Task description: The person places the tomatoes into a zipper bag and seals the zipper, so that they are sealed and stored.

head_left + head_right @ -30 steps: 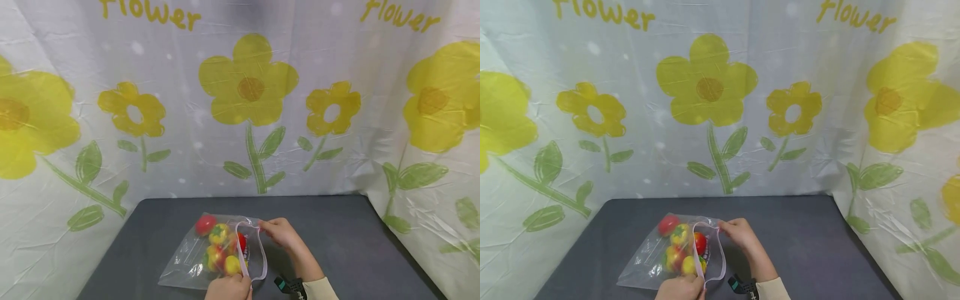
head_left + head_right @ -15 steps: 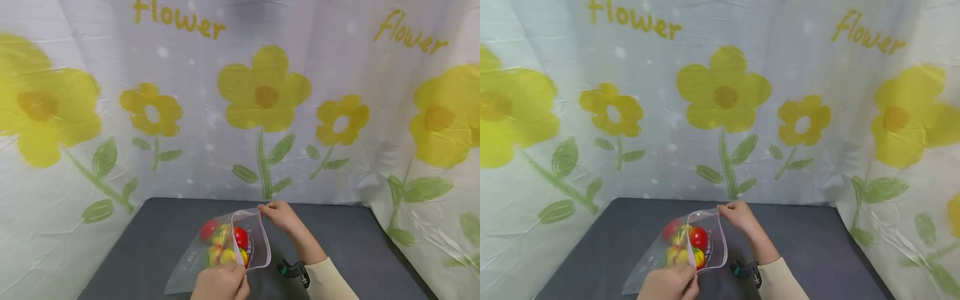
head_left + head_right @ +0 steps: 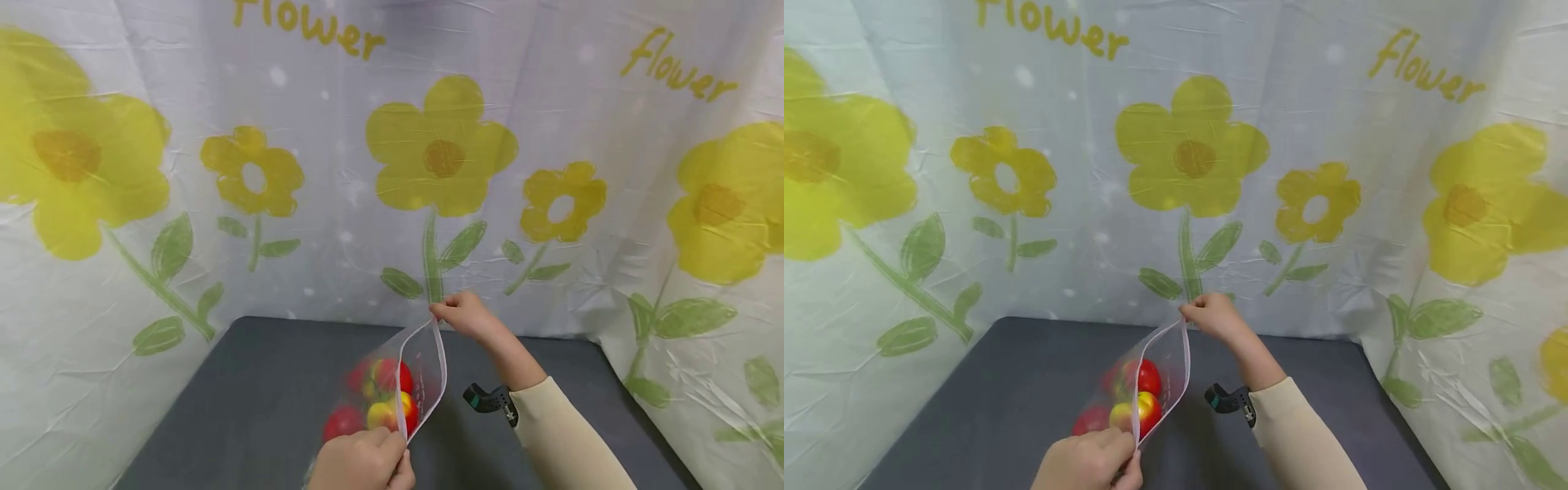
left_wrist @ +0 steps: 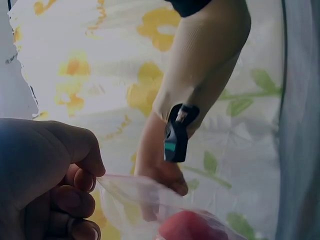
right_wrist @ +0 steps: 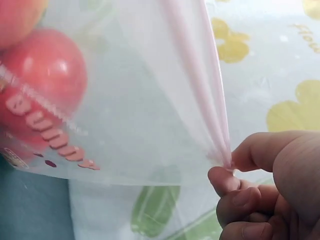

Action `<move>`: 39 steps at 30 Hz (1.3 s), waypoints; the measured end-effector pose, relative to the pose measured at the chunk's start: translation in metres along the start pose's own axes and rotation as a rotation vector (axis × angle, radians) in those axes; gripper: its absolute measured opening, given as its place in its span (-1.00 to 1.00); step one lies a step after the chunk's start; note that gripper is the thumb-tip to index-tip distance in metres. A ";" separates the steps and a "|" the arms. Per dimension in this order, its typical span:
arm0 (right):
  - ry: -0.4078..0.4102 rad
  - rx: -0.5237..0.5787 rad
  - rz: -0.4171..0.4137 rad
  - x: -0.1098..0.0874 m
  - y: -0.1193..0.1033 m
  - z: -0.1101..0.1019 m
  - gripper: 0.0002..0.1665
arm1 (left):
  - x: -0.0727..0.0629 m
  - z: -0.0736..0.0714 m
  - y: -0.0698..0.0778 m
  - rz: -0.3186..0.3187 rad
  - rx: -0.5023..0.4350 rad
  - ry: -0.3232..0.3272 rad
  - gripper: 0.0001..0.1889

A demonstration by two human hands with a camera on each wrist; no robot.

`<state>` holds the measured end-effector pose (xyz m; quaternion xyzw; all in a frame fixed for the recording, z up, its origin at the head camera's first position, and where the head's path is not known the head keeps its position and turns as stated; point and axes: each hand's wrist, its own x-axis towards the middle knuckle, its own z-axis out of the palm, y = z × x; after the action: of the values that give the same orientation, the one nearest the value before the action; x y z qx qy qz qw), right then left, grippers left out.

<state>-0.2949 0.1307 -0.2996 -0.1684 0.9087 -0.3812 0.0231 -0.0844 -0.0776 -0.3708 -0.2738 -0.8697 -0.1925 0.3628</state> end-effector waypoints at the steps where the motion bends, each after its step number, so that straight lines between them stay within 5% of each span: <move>1: 0.000 -0.011 -0.002 -0.001 0.001 -0.005 -0.57 | 0.000 0.001 0.003 0.005 -0.004 0.011 -0.59; 7: -0.018 -0.101 -0.006 -0.002 0.000 -0.028 -0.57 | 0.001 0.012 0.013 0.081 0.037 0.159 -0.57; 19: -0.032 -0.165 -0.020 -0.003 -0.009 -0.048 -0.57 | 0.007 0.040 0.021 0.212 0.004 0.256 -0.51; 29: -0.027 -0.221 -0.066 -0.003 0.003 -0.043 -0.48 | 0.006 0.053 0.023 0.225 -0.063 0.164 -0.63; 33: -0.036 -0.225 -0.042 -0.004 0.012 -0.044 -0.53 | 0.006 0.059 0.023 0.185 -0.116 0.070 -0.58; 39: -0.065 -0.257 -0.052 -0.001 0.031 -0.041 -0.48 | 0.012 0.076 0.027 0.210 -0.111 -0.056 -0.58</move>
<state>-0.3100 0.1791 -0.2928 -0.2055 0.9442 -0.2565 0.0209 -0.1150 -0.0121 -0.4087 -0.3882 -0.8341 -0.1936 0.3408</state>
